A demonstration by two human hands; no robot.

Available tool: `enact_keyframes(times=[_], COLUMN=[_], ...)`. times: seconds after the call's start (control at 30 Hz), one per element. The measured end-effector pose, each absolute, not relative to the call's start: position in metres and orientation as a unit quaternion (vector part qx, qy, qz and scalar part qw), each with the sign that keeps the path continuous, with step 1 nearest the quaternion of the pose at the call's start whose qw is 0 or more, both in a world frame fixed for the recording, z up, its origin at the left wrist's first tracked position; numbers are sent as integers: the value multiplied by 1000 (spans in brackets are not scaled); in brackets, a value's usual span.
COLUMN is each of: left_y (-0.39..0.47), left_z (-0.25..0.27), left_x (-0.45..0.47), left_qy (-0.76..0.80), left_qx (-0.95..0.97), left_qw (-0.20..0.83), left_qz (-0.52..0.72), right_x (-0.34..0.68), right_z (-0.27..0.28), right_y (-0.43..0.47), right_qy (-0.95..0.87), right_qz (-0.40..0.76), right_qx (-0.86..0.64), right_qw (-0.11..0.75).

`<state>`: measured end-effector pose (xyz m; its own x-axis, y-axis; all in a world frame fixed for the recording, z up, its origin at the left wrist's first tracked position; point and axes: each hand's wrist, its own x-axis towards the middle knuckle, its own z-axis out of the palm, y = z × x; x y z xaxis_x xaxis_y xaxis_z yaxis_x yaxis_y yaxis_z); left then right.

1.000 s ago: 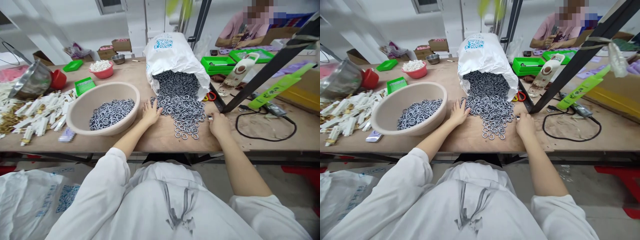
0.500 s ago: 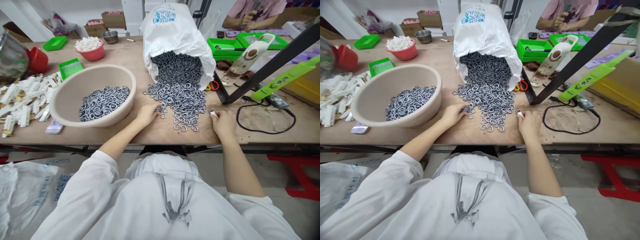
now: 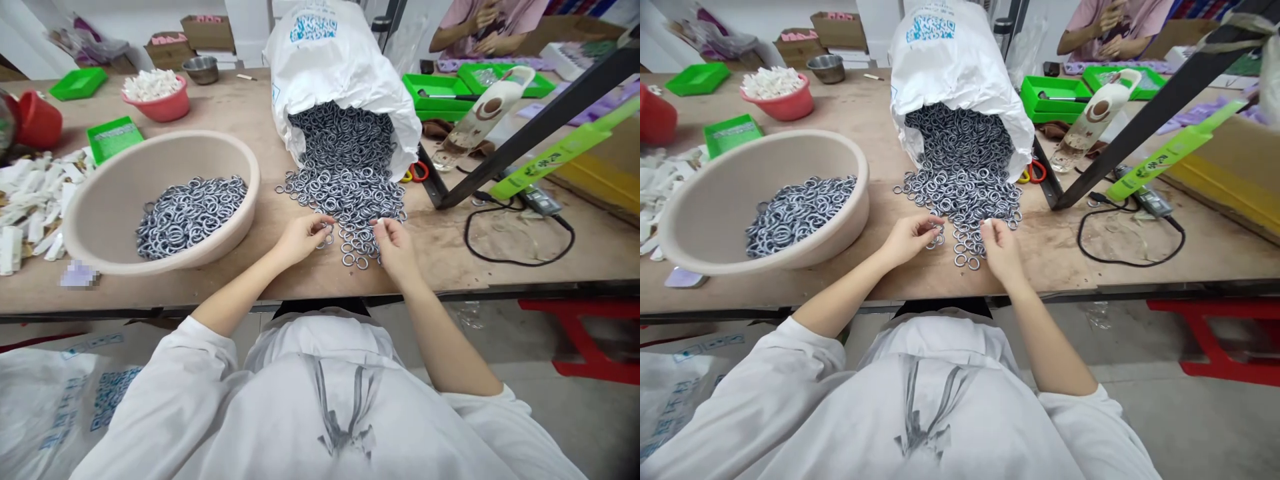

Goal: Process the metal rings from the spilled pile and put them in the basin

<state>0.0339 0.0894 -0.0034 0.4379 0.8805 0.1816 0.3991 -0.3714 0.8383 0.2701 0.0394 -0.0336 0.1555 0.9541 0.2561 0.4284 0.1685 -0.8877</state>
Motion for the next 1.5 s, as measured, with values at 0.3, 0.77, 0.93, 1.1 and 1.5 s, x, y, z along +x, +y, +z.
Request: enact_keyframes(times=[0.3, 0.77, 0.93, 1.1, 1.5], left_y=[98, 81, 81, 81, 80], left_z=[-15, 5, 4, -2, -1], left_x=[33, 27, 29, 29, 36], left_qy=[382, 327, 315, 318, 339], left_qx=[543, 373, 378, 377, 377], left_qw=[606, 791, 792, 800, 793], left_qz=[438, 358, 362, 342, 338], right_x=[225, 197, 197, 196, 201], right_z=[-22, -13, -11, -11, -13], right_y=[56, 60, 55, 52, 53], right_qy=[-643, -593, -607, -632, -627], right_qz=[307, 356, 359, 386, 342], right_qx=[-554, -514, -496, -449, -485], right_qw=[432, 508, 507, 499, 504])
